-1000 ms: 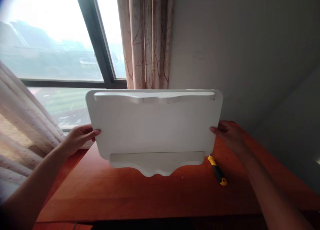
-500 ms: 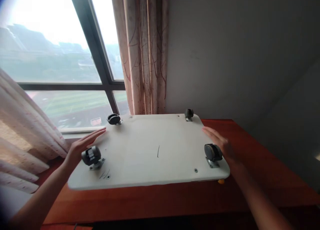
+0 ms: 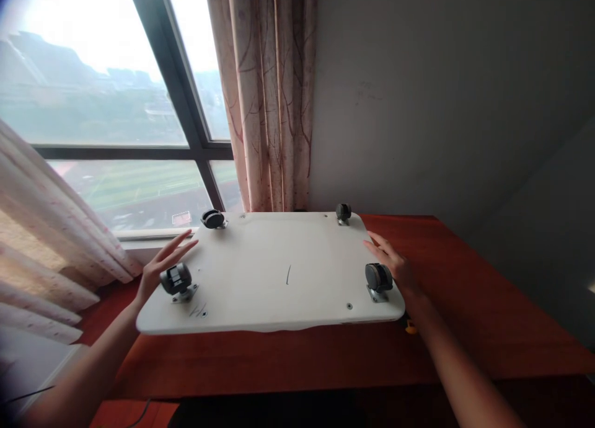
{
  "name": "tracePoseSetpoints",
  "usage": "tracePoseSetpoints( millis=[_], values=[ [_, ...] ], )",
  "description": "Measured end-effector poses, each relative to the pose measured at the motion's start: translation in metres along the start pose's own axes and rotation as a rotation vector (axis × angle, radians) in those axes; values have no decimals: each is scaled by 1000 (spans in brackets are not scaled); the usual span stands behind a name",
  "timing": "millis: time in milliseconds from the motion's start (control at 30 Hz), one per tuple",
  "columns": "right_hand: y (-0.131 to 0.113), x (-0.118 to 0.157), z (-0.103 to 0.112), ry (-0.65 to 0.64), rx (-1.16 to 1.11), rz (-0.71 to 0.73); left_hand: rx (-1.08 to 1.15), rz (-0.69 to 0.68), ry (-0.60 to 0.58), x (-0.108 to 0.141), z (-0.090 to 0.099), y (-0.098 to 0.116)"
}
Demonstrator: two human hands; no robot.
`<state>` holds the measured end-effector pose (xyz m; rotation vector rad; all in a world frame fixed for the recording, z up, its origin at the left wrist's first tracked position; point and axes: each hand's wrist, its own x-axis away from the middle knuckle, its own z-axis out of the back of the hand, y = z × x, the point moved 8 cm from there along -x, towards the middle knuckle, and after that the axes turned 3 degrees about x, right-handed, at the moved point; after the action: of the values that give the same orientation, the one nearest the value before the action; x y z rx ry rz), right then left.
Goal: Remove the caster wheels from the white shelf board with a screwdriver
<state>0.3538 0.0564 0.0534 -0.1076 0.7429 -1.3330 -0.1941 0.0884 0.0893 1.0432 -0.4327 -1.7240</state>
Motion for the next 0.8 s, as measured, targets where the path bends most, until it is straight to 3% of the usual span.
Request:
tracePoseSetpoints(
  millis=[367, 567, 700, 800],
  values=[
    [-3, 6, -10, 63, -38, -39, 29, -36, 41, 5, -4, -20],
    [25, 16, -11, 56, 33, -142, -45, 46, 33, 1, 5, -18],
    [50, 54, -6, 40, 251, -216, -47, 163, 201, 28, 35, -10],
    [60, 89, -7, -21, 444, -293, 70, 253, 85, 65, 36, -3]
  ],
)
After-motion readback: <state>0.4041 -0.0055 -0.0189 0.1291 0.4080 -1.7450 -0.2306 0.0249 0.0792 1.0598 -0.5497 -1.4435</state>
